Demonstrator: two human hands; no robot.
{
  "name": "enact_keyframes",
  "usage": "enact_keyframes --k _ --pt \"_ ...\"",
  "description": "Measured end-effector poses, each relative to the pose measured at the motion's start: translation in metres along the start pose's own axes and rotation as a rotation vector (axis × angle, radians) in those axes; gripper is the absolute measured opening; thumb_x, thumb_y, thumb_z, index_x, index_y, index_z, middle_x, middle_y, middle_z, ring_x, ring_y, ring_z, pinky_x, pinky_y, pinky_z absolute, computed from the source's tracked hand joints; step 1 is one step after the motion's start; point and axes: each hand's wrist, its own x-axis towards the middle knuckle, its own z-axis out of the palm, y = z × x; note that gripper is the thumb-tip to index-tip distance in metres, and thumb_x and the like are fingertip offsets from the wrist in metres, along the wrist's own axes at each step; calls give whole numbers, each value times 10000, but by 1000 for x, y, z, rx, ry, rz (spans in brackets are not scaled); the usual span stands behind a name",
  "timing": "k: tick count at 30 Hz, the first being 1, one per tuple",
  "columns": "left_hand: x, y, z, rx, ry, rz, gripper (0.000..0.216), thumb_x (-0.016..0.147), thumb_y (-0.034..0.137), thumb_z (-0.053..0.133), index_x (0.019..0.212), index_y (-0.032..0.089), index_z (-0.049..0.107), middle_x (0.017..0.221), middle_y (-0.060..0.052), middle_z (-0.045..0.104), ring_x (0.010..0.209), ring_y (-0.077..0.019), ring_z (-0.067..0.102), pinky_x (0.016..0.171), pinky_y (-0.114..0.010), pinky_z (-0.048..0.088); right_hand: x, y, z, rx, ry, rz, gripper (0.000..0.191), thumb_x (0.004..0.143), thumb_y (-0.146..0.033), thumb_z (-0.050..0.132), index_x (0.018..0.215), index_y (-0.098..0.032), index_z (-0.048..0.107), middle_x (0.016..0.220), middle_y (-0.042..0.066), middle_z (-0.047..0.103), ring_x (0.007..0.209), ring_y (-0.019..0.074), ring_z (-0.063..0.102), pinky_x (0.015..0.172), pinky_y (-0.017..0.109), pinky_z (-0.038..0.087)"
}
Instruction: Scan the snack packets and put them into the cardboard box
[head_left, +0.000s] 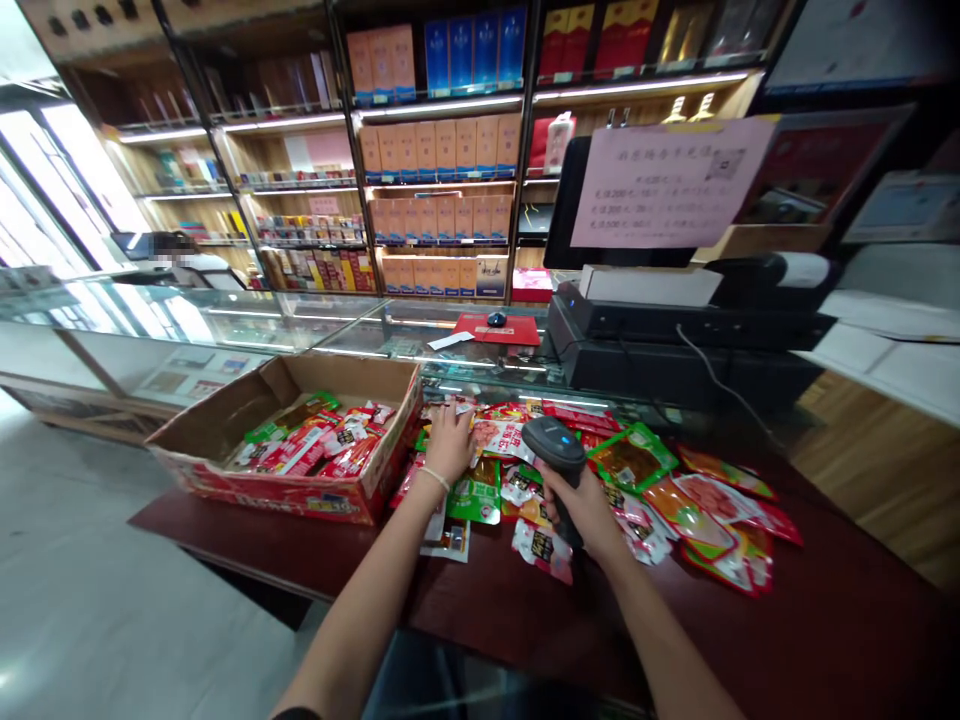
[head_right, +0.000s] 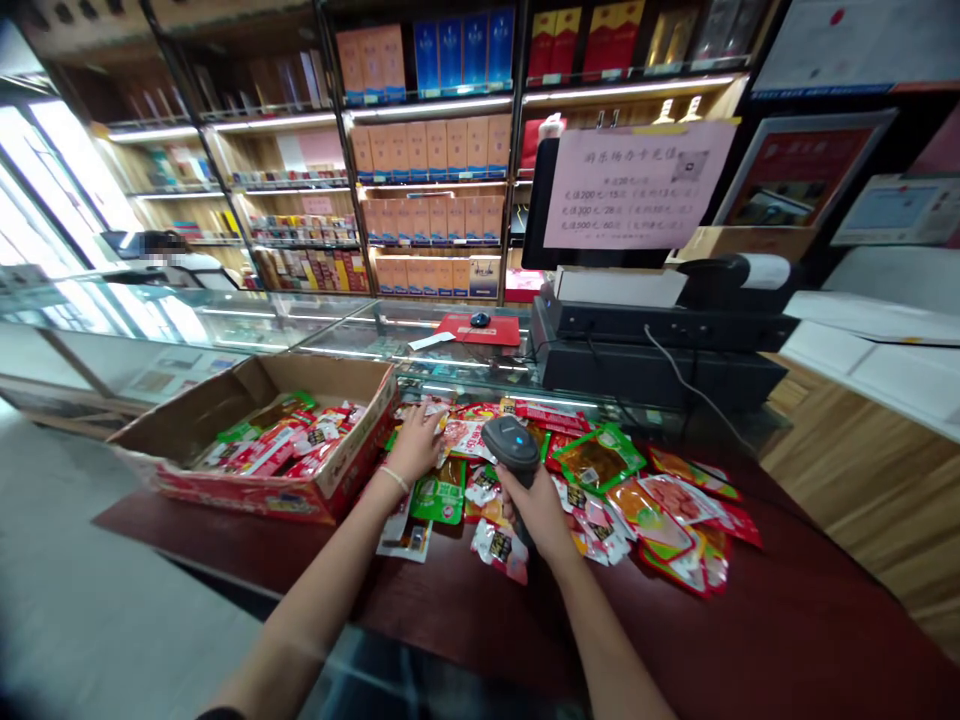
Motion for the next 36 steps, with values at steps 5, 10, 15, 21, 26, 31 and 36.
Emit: enact_keyframes --k 5,10,15,21,26,31,36 --pt "-5 -9 31 107 -41 -95 469 876 161 515 1344 158 546 1423 -177 510 1363 -327 412 1145 -518 307 3 10 2 25 -27 18 508 655 -589 804 841 -207 526 514 -59 548 363 95 476 339 203 367" --pt "-9 -10 23 83 -52 -29 476 851 125 523 1324 162 557 1393 -145 542 1313 -279 461 1140 -449 338 3 18 3 22 -30 26 518 651 -599 804 832 -220 500 504 -65 544 356 100 476 337 213 384" --pt "-9 -14 18 -14 -46 -22 389 877 73 449 1209 177 623 1273 -140 619 1188 -243 564 1036 -386 441 4 21 3 -27 -37 -11 486 691 -598 777 821 -223 495 523 -60 550 369 102 490 350 216 391" --pt "-12 -16 20 -79 32 -8 256 899 247 539 1118 180 653 1310 -169 580 1258 -296 515 1083 -476 394 4 22 2 -61 -52 -27 462 714 -586 763 809 -224 492 534 -58 547 377 104 494 360 221 394" --pt "-14 -16 20 -45 -16 -22 387 814 184 586 1198 143 618 1386 -203 525 1326 -337 458 1133 -510 325 3 21 3 -40 -59 -18 446 732 -567 760 835 -227 490 547 -60 555 388 104 498 366 218 397" --pt "-15 -19 18 -203 3 -20 423 786 69 545 1176 197 644 1338 -131 597 1275 -270 524 1116 -445 374 2 17 5 -13 -62 1 482 704 -591 773 820 -227 479 509 -69 532 363 98 471 351 216 384" --pt "-10 -11 18 -868 290 -264 269 898 274 568 1137 225 681 1139 -75 710 1080 -234 649 994 -399 495 2 18 4 0 -36 -21 511 696 -604 773 916 -233 498 517 -77 544 363 107 485 346 216 380"
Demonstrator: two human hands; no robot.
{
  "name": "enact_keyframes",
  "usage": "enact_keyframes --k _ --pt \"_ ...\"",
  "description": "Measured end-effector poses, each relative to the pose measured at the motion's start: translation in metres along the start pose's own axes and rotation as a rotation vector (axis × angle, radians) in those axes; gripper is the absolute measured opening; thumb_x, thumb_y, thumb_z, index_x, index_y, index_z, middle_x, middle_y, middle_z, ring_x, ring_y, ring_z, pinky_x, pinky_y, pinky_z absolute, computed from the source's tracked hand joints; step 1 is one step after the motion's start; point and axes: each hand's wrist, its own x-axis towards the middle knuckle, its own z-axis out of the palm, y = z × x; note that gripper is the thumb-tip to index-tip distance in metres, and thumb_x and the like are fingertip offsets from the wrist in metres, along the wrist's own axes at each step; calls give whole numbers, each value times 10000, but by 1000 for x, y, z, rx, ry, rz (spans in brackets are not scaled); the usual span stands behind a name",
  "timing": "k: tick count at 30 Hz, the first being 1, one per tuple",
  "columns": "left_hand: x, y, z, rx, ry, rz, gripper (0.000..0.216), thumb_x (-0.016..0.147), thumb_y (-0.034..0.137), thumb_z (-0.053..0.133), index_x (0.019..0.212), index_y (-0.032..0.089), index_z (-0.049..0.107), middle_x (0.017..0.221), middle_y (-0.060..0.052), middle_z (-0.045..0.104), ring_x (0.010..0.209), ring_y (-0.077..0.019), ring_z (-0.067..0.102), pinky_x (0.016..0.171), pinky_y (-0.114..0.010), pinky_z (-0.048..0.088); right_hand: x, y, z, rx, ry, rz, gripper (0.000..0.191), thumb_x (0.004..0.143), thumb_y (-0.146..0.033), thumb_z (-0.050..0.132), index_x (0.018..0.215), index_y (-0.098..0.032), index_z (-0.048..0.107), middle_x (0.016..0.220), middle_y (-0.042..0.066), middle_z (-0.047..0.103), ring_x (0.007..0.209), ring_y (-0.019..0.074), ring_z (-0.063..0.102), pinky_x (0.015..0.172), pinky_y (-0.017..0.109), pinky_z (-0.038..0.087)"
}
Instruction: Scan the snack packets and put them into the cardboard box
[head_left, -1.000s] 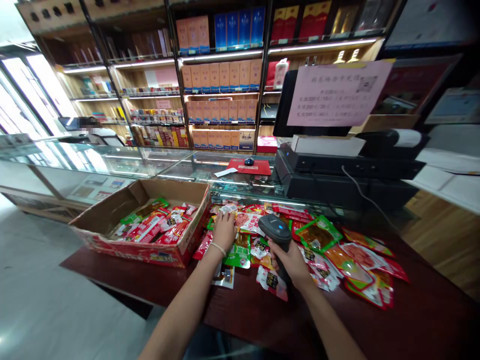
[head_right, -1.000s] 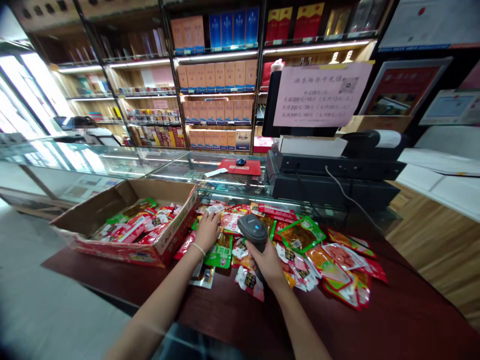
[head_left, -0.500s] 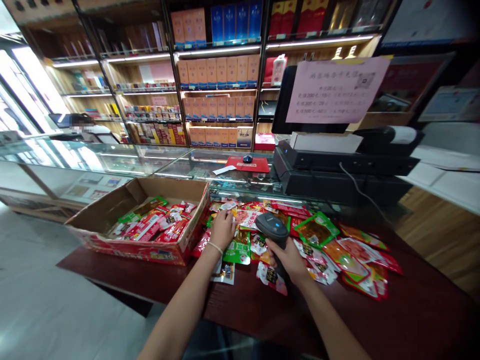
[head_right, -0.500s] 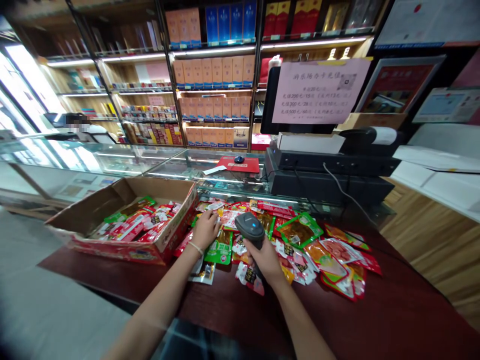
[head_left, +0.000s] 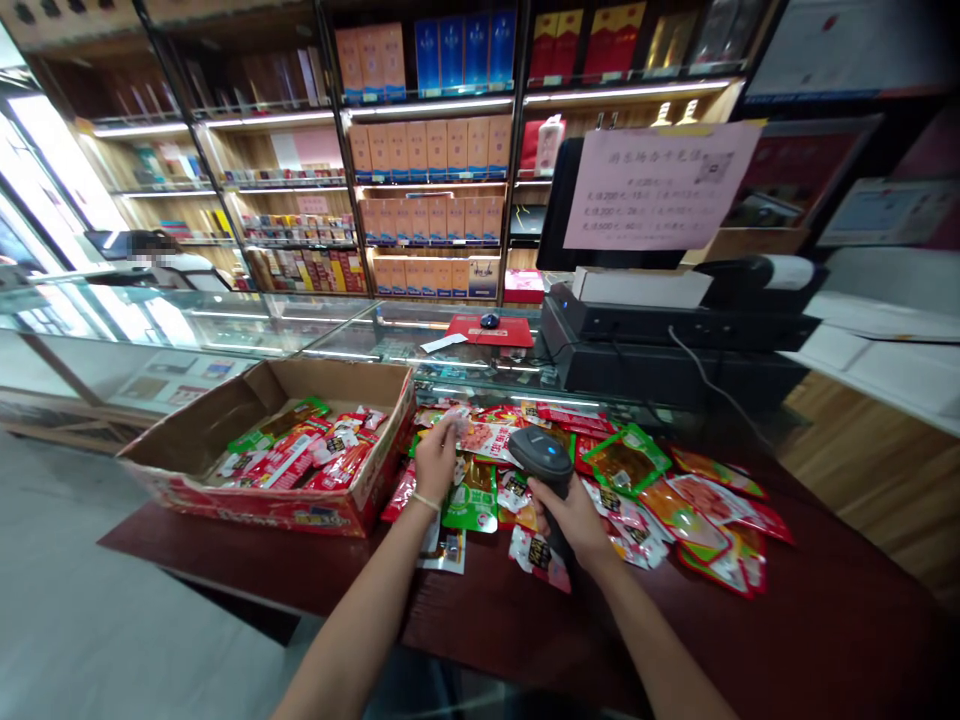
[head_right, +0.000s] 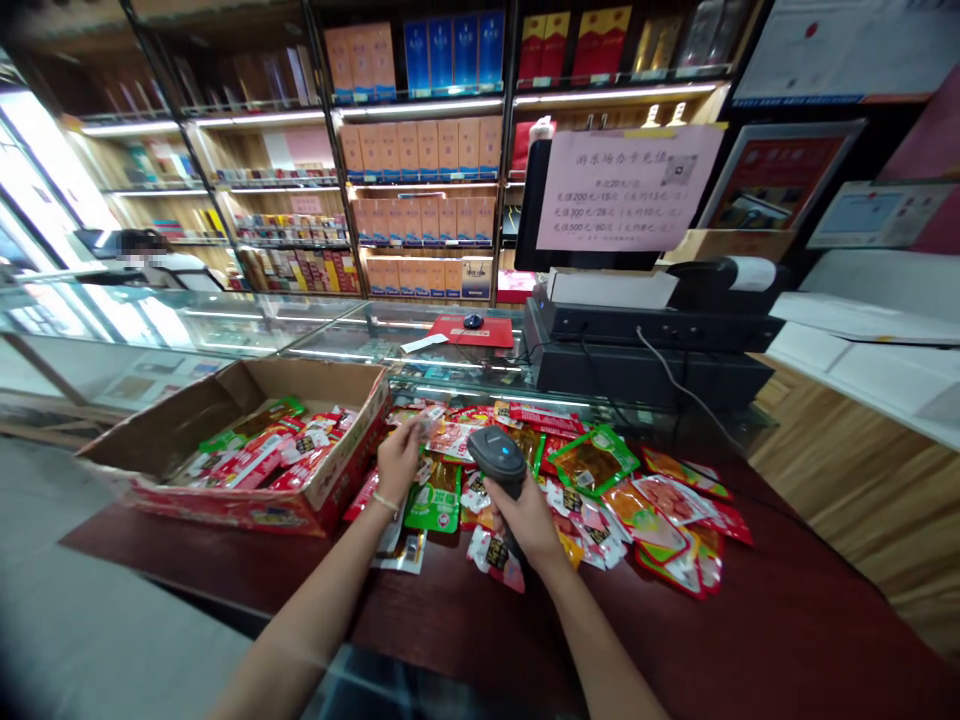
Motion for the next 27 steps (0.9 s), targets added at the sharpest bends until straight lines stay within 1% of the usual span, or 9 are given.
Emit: enact_keyframes --k 2,4,6,8,13,17,23,25,27 --pt "1 4 6 -357 76 -200 287 864 367 634 1088 195 687 1017 -67 729 939 -214 687 874 -365 557 0 0 0 19 5 -7 513 707 -589 773 956 -240 490 528 -84 546 360 106 483 343 213 377" --pt "1 7 11 -665 64 -393 330 814 393 700 1061 177 670 931 -53 726 812 -178 699 762 -317 584 -1 -1 0 41 11 -6 520 709 -578 775 978 -240 486 527 -87 542 355 101 472 336 208 369" --pt "1 10 14 -859 31 -513 341 794 371 735 1060 179 638 915 -43 720 746 -144 699 708 -275 588 -1 -1 0 49 21 -12 521 707 -576 774 980 -238 486 517 -87 538 350 99 463 338 206 370" --pt "0 13 15 -950 20 -567 321 807 334 734 1066 191 610 940 -39 715 728 -123 701 682 -243 587 -1 0 0 30 15 -9 506 711 -583 759 962 -239 484 503 -86 536 344 99 463 339 204 367" --pt "0 17 14 -1019 18 -580 317 852 210 661 1157 217 576 1066 -46 708 786 -114 710 713 -222 588 -3 0 -1 -171 -109 54 450 734 -523 731 1011 -237 522 502 -73 561 352 122 498 349 220 392" --pt "1 14 16 -990 54 -599 346 852 161 626 1185 226 561 1093 -50 709 851 -122 714 747 -222 580 -7 -5 2 -290 -132 37 375 725 -450 735 984 -224 585 511 -58 572 346 124 495 350 232 399" --pt "0 8 19 -973 -11 -526 372 830 183 636 1194 222 566 1200 -89 689 1090 -191 671 908 -322 548 -6 -4 3 -247 -94 33 361 726 -438 738 978 -228 589 497 -65 567 341 113 490 349 219 388" --pt "0 6 19 -959 5 -507 390 799 185 667 1177 221 575 1189 -83 693 1081 -186 672 899 -307 544 -4 -2 3 -226 -92 39 376 712 -446 750 969 -228 583 488 -66 564 332 114 486 340 220 386" --pt "0 3 20 -940 32 -489 416 757 200 712 1153 217 589 1148 -70 704 1008 -173 690 849 -276 550 -3 -1 3 -200 -80 55 393 702 -458 758 968 -235 573 480 -70 558 324 117 483 330 219 381"
